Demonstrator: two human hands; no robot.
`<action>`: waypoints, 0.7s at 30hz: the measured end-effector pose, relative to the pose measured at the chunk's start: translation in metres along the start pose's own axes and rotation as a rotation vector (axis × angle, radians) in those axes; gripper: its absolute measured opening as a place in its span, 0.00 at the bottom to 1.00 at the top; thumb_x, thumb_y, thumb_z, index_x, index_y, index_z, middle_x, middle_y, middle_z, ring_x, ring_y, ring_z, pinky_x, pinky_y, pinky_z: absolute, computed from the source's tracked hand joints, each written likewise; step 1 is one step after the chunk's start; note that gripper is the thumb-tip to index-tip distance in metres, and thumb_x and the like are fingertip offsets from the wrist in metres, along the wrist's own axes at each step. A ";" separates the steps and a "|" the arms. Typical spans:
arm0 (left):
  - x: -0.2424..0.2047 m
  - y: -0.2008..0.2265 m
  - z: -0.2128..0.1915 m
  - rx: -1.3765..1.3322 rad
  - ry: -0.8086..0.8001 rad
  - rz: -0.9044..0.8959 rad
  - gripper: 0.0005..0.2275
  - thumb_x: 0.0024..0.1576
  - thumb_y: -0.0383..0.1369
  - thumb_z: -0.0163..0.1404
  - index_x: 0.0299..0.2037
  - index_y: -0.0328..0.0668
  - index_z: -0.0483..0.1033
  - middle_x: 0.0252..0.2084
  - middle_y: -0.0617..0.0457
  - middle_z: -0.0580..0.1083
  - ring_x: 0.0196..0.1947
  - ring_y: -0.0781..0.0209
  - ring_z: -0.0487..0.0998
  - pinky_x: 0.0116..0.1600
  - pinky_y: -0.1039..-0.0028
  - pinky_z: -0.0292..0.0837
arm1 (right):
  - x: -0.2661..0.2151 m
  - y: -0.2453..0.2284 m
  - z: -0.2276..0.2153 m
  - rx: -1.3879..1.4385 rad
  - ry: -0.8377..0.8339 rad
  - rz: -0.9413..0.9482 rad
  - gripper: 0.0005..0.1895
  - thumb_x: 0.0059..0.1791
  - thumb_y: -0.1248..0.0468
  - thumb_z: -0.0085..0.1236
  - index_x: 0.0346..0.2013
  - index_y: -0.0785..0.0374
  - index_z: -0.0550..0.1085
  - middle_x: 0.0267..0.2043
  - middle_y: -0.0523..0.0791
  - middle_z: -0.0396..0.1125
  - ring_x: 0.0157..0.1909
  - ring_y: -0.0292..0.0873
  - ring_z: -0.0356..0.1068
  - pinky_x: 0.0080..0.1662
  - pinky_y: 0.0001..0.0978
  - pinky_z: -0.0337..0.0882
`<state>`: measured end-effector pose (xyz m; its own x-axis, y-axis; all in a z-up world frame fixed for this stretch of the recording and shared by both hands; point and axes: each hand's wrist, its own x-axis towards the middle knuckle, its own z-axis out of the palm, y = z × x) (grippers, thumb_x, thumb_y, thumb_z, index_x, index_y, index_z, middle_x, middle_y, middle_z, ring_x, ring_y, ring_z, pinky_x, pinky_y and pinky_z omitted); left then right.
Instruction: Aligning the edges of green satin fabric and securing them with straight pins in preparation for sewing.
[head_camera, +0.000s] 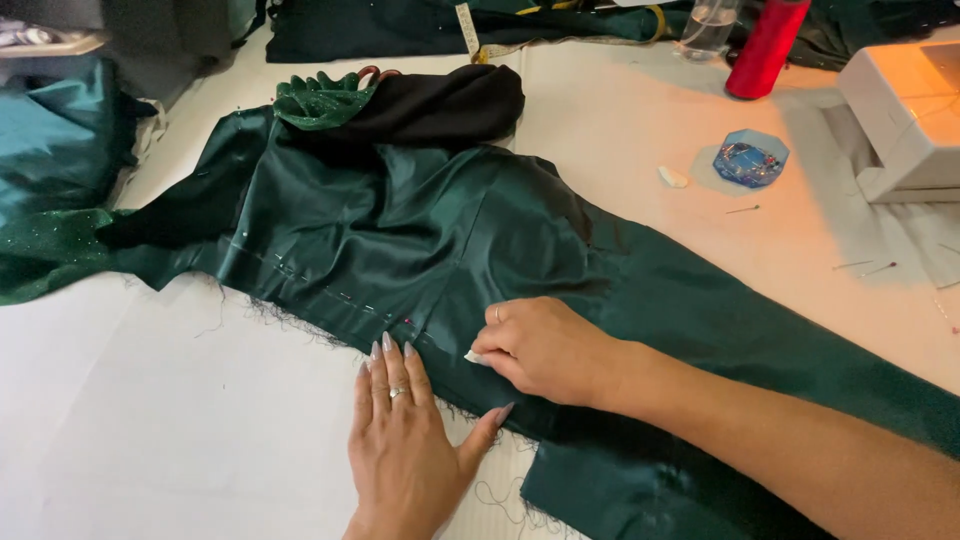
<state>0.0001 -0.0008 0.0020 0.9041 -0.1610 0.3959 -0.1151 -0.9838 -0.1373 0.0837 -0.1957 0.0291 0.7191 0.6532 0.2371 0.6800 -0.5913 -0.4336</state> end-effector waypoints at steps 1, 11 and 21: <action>0.000 0.000 -0.001 0.003 0.008 -0.001 0.51 0.50 0.75 0.32 0.65 0.29 0.61 0.69 0.36 0.61 0.71 0.47 0.59 0.74 0.62 0.47 | 0.000 0.001 0.001 -0.008 0.006 -0.017 0.09 0.51 0.61 0.52 0.35 0.56 0.80 0.28 0.41 0.67 0.30 0.47 0.69 0.31 0.41 0.67; 0.000 0.000 0.001 0.033 0.027 0.019 0.50 0.50 0.74 0.32 0.65 0.29 0.62 0.69 0.35 0.62 0.71 0.47 0.60 0.75 0.63 0.46 | -0.002 0.004 0.005 -0.073 -0.016 -0.007 0.08 0.50 0.62 0.52 0.33 0.54 0.80 0.29 0.42 0.67 0.30 0.48 0.69 0.32 0.43 0.68; 0.000 0.001 -0.004 0.051 -0.001 0.007 0.52 0.49 0.76 0.30 0.65 0.30 0.62 0.69 0.37 0.62 0.70 0.48 0.61 0.74 0.63 0.47 | -0.039 -0.004 -0.041 0.017 -0.132 0.090 0.11 0.52 0.57 0.50 0.37 0.54 0.80 0.32 0.40 0.70 0.35 0.45 0.70 0.37 0.39 0.68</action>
<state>-0.0016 -0.0025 0.0056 0.9037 -0.1680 0.3938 -0.1005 -0.9774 -0.1862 0.0588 -0.2381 0.0578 0.7508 0.6555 0.0806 0.6107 -0.6426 -0.4628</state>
